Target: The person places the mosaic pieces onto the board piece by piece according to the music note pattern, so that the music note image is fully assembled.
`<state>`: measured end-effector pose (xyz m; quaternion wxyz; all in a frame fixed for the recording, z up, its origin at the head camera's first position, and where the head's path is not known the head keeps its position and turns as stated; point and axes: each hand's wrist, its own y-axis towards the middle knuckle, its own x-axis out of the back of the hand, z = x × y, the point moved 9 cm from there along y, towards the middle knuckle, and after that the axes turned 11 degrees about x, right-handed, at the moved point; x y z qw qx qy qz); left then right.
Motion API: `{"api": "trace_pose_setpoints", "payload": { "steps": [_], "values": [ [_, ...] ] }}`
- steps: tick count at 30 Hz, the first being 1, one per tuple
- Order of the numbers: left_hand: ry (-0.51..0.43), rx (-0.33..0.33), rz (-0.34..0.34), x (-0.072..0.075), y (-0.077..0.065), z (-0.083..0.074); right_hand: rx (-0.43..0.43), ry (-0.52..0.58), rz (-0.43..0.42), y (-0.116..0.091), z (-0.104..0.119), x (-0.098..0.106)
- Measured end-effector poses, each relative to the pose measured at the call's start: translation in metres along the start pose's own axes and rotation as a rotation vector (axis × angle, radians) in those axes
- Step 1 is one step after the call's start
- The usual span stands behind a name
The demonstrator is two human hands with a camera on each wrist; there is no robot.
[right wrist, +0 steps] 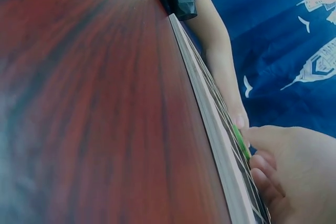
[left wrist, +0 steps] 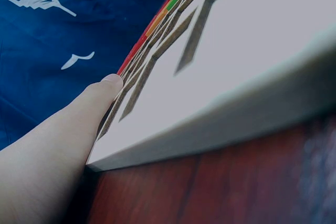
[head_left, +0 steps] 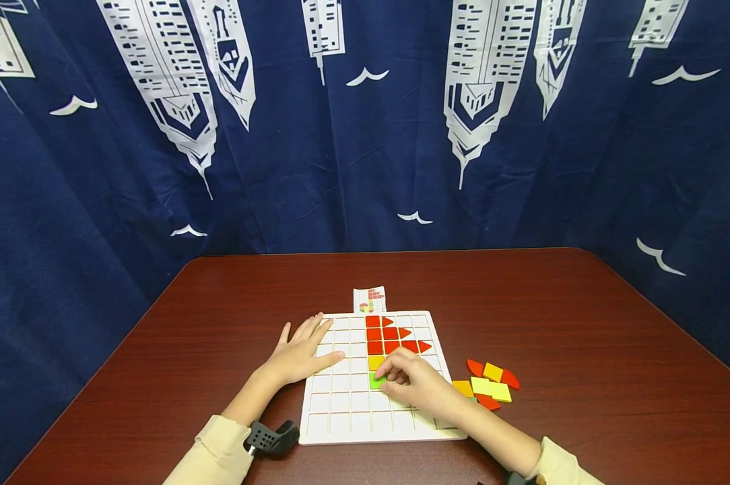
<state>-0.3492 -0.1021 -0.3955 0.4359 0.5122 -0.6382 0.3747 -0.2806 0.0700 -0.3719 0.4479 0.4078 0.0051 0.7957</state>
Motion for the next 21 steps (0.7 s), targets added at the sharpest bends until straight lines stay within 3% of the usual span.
{"api": "trace_pose_setpoints", "payload": {
  "steps": [11, 21],
  "values": [
    [-0.002, -0.013, 0.005, 0.002, 0.0, -0.002, -0.018, 0.027, -0.15, -0.005, 0.0, 0.021],
    [-0.018, -0.016, -0.002, 0.002, -0.002, -0.001, 0.01, -0.081, -0.22, -0.02, -0.005, 0.049]
  ]
}}
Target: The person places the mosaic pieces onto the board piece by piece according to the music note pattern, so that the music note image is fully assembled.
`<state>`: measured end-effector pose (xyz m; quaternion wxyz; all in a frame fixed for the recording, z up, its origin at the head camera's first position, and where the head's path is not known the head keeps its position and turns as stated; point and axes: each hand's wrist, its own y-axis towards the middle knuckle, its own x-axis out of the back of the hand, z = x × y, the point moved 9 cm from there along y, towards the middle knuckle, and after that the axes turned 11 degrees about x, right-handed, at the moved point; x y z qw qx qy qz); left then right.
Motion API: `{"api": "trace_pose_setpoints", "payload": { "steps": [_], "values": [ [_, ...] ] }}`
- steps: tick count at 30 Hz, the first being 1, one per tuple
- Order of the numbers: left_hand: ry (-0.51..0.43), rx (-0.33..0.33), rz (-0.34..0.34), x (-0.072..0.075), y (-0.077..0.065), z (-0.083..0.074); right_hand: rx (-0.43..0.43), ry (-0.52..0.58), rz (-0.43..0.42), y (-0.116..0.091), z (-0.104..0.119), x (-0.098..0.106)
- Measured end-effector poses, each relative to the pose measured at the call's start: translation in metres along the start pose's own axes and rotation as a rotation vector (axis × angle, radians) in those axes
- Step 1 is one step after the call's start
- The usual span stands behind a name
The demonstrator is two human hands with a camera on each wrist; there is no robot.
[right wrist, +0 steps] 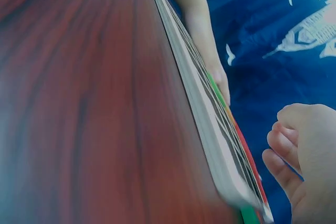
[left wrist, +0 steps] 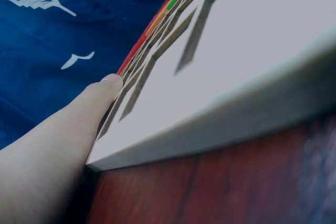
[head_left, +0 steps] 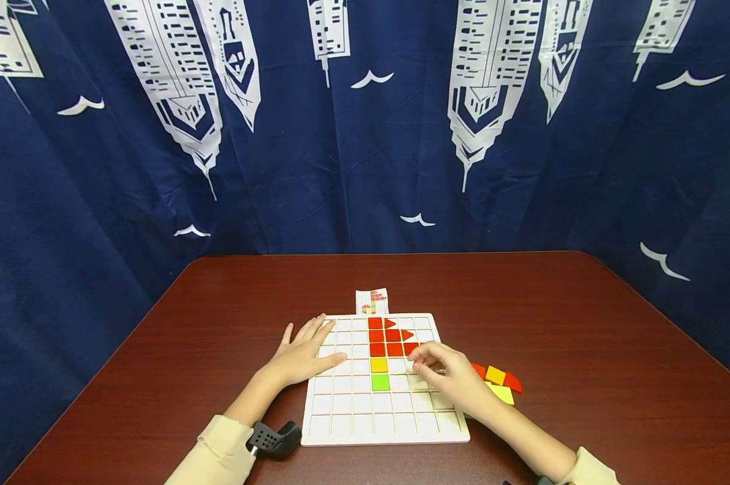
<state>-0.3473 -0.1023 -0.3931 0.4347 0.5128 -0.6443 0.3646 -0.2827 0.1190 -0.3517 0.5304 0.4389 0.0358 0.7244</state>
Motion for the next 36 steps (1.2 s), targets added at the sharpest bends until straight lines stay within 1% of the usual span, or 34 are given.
{"api": "trace_pose_setpoints", "payload": {
  "steps": [5, 9, 12, 14, 17, 19, 22, 26, 29, 31, 36],
  "values": [
    [0.001, -0.001, -0.001, -0.001, 0.0, 0.0, 0.017, -0.044, -0.057, -0.011, -0.009, 0.024],
    [0.002, -0.001, 0.0, -0.001, 0.0, 0.0, 0.012, -0.154, -0.095, -0.022, -0.021, 0.046],
    [0.004, 0.0, -0.002, -0.001, 0.001, 0.0, -0.019, -0.226, -0.115, -0.03, -0.029, 0.064],
    [0.007, 0.0, -0.003, -0.001, 0.001, 0.0, -0.033, -0.253, -0.117, -0.035, -0.034, 0.073],
    [0.008, 0.002, -0.004, -0.001, 0.0, 0.001, -0.032, -0.263, -0.083, -0.04, -0.038, 0.08],
    [0.006, 0.003, 0.0, -0.001, 0.0, 0.002, -0.007, -0.255, -0.045, -0.041, -0.038, 0.08],
    [0.005, 0.005, 0.0, -0.001, 0.0, 0.002, 0.065, -0.233, 0.012, -0.041, -0.035, 0.074],
    [0.008, 0.002, -0.005, -0.002, 0.001, 0.001, 0.149, -0.293, 0.072, -0.042, -0.026, 0.065],
    [0.009, 0.003, -0.004, -0.002, 0.001, 0.001, 0.166, -0.364, 0.105, -0.044, -0.024, 0.06],
    [0.009, 0.005, -0.003, -0.002, 0.001, 0.001, 0.167, -0.386, 0.125, -0.044, -0.024, 0.056],
    [0.016, 0.007, -0.003, -0.001, 0.0, 0.001, 0.167, -0.372, 0.145, -0.044, -0.025, 0.051]
  ]
}}
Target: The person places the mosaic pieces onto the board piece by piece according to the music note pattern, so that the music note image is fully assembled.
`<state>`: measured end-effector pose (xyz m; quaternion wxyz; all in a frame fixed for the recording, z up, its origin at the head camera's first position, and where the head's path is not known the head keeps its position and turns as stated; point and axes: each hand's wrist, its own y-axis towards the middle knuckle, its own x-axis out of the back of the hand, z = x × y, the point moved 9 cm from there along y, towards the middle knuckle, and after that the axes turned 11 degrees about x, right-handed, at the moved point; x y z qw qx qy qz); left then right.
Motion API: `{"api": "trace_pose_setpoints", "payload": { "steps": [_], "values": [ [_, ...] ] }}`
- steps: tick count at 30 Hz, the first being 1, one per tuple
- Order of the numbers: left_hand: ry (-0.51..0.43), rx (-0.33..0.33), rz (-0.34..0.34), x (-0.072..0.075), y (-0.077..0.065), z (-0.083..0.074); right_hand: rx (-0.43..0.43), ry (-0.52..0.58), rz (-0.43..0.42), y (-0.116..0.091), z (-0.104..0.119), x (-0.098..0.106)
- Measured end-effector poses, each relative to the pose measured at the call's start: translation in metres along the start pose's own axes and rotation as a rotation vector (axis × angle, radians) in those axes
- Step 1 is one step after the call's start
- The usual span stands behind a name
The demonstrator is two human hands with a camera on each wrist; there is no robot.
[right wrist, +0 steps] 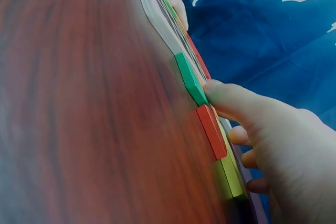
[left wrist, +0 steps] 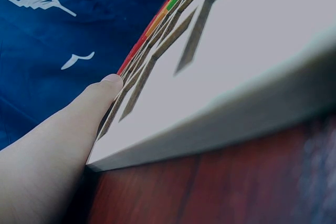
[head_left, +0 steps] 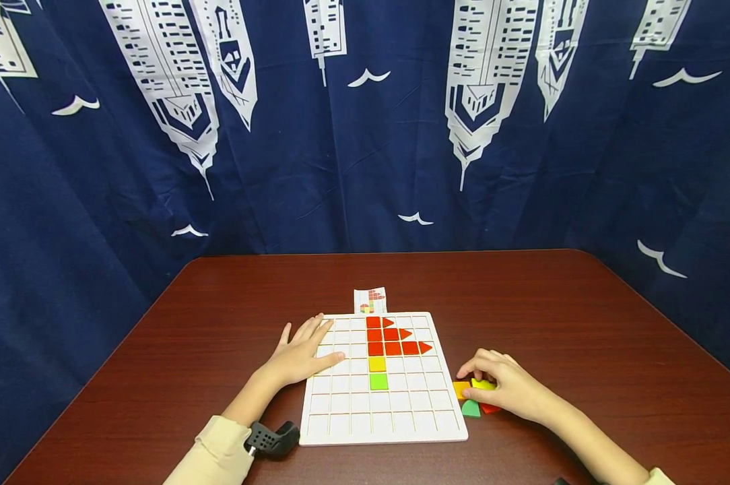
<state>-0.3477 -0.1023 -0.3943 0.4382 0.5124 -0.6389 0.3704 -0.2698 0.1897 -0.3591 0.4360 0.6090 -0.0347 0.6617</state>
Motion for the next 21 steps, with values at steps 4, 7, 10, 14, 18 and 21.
{"api": "trace_pose_setpoints", "payload": {
  "steps": [4, 7, 10, 14, 18, 21],
  "values": [
    [0.001, 0.001, 0.001, -0.0002, -0.0003, 0.0002, -0.01, 0.018, -0.013, 0.0001, -0.0009, -0.0018],
    [0.001, 0.003, 0.003, -0.0004, -0.0004, 0.0006, -0.039, 0.019, -0.004, -0.0008, -0.0033, -0.0029],
    [-0.001, 0.005, 0.008, -0.0006, -0.0005, 0.001, -0.05, 0.013, 0.017, -0.0011, -0.0043, -0.0035],
    [-0.006, 0.002, 0.007, -0.0003, -0.0005, 0.0007, -0.031, 0.025, 0.027, -0.0003, -0.0021, -0.0038],
    [-0.006, 0.002, 0.004, -0.0002, -0.0002, 0.0007, 0.015, 0.099, -0.003, 0.0018, 0.0016, -0.0028],
    [-0.006, 0.002, 0.0, 0.0, 0.0006, 0.0009, 0.027, 0.166, -0.027, 0.0036, 0.0023, -0.0021]
  ]
}}
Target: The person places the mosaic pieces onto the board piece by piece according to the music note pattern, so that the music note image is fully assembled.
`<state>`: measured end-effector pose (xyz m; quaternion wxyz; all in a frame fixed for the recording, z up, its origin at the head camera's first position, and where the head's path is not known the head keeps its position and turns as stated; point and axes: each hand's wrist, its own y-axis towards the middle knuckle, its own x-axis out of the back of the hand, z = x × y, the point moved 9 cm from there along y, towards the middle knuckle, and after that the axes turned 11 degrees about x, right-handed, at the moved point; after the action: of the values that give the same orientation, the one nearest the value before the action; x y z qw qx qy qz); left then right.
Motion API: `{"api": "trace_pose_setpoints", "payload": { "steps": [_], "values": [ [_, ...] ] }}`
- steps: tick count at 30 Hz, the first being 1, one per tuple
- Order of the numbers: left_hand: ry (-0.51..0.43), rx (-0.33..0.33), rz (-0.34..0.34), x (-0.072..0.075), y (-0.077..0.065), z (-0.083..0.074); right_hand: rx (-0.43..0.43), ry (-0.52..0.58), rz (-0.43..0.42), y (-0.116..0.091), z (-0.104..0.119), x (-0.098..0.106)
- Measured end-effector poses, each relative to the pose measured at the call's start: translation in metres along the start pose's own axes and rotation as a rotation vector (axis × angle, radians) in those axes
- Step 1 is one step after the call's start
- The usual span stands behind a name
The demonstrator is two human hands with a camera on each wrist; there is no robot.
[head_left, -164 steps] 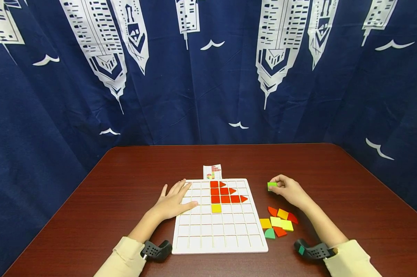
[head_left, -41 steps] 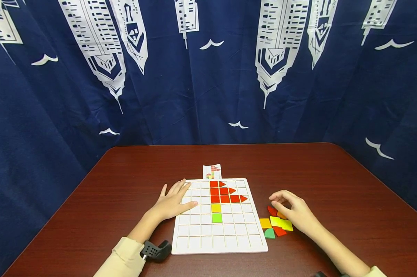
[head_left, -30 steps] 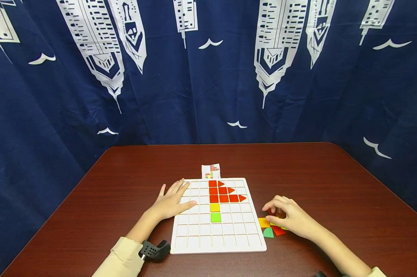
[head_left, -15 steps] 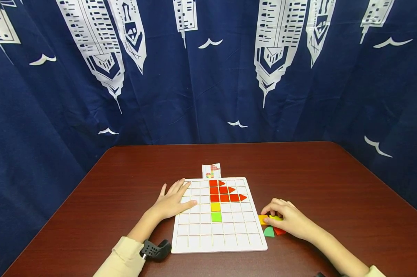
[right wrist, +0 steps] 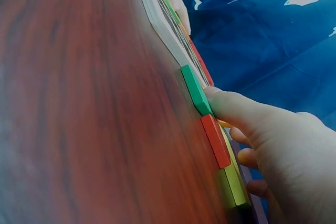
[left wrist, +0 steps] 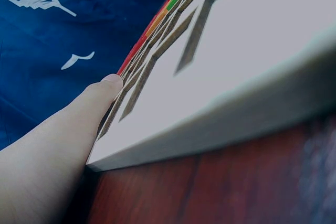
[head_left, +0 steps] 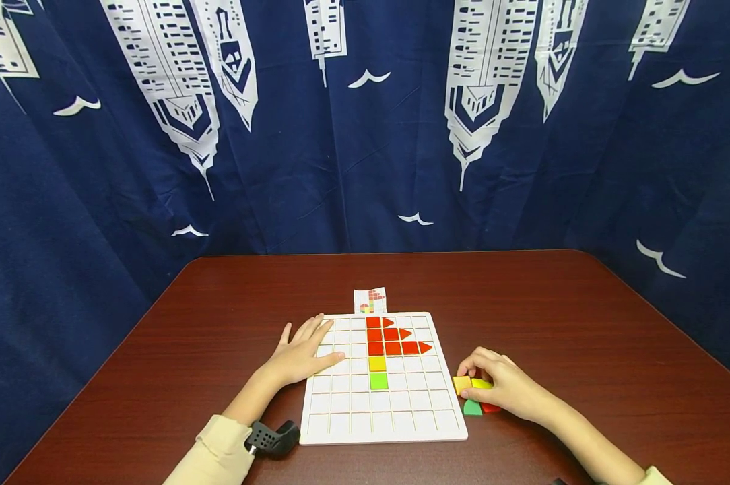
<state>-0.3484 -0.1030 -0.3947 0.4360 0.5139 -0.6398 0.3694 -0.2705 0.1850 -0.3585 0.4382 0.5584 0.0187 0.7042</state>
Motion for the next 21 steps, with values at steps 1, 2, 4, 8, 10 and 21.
{"api": "trace_pose_setpoints", "payload": {
  "steps": [1, 2, 4, 8, 10, 21],
  "values": [
    [0.0, 0.0, 0.0, 0.0, 0.0, 0.0, -0.002, 0.013, -0.004, 0.0, 0.0, 0.0],
    [-0.001, -0.001, -0.001, 0.0, 0.0, 0.0, -0.008, 0.022, -0.008, 0.0, 0.0, 0.0],
    [-0.004, -0.002, -0.002, -0.001, 0.001, 0.0, -0.06, 0.029, -0.004, 0.0, -0.003, -0.001],
    [-0.004, -0.002, -0.003, -0.001, 0.001, 0.0, -0.17, 0.003, 0.027, -0.004, -0.008, -0.003],
    [-0.002, -0.002, -0.002, -0.001, 0.0, 0.0, -0.21, -0.012, 0.035, -0.006, -0.01, -0.004],
    [0.008, -0.003, -0.002, 0.0, 0.0, -0.001, -0.123, 0.005, -0.078, 0.001, -0.005, 0.001]
  ]
}}
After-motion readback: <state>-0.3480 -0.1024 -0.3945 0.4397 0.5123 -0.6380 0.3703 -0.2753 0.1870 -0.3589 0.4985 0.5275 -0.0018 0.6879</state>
